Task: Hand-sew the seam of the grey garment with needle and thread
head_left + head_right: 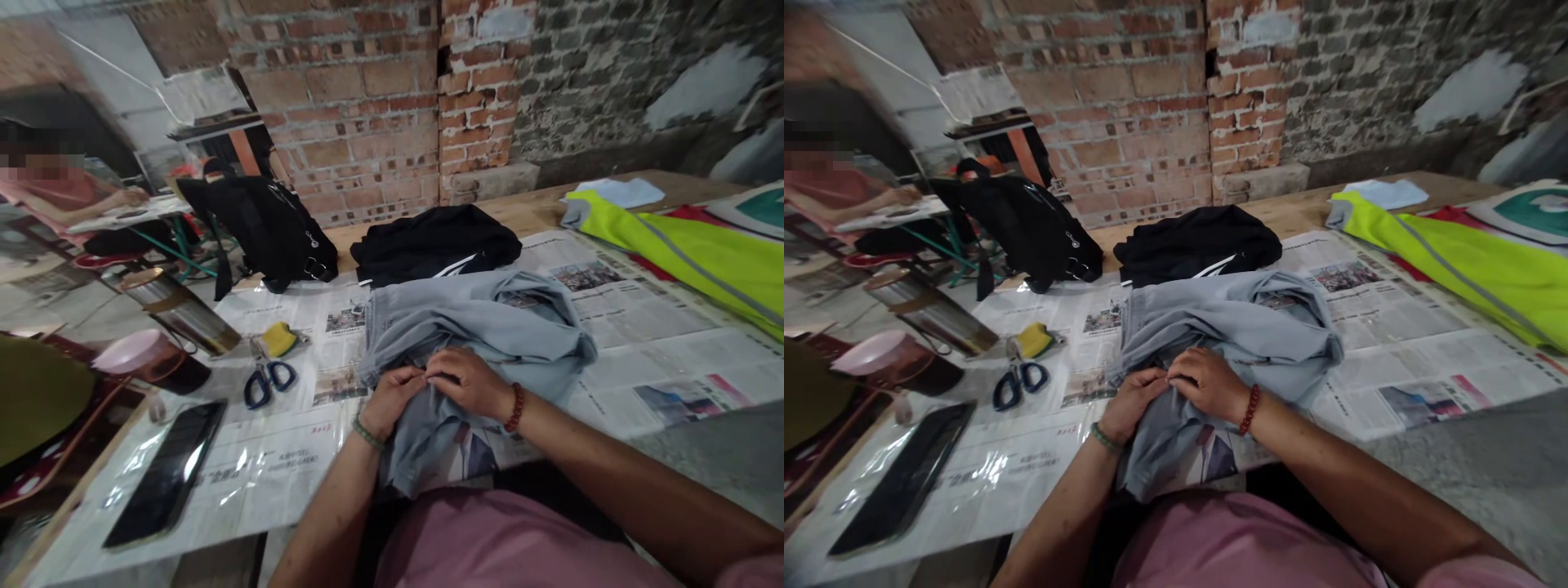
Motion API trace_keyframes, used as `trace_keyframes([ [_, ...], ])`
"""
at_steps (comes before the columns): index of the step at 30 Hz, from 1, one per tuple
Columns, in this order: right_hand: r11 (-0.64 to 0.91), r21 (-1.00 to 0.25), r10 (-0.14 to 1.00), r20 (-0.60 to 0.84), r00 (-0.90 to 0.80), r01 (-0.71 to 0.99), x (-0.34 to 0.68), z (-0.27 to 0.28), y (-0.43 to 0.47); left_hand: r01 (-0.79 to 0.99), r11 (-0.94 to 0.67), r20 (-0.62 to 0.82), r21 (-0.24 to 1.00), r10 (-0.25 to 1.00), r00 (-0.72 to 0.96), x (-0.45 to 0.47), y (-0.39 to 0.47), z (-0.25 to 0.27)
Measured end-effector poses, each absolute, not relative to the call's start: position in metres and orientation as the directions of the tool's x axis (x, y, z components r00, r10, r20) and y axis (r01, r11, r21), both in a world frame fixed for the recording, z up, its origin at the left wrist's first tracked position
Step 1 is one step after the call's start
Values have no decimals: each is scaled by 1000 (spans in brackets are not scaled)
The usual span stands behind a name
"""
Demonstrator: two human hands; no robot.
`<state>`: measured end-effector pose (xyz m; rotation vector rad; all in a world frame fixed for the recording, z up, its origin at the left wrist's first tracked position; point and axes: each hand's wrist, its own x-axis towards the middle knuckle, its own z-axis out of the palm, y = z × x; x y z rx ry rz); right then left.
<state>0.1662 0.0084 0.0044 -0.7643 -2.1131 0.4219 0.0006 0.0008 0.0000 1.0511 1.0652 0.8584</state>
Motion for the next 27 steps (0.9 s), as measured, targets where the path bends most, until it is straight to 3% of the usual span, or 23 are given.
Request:
trace_keyframes([
  [8,658,-656,753,564,-340,369,171,3,7,-76,333,-300,940,912,280,1,0,2],
  [13,653,-652,754,604,-257,386,173,5,1,-68,342,-307,937,901,308,2,0,2],
  [20,572,-761,819,551,-161,306,172,26,-2,-14,313,-298,950,917,265,4,2,-7],
  [23,459,-878,883,434,-182,136,169,33,1,-17,328,-309,944,904,295,2,1,-9],
  [27,142,-961,942,205,-267,-237,169,38,5,-20,360,-334,933,883,329,-1,1,-9],
])
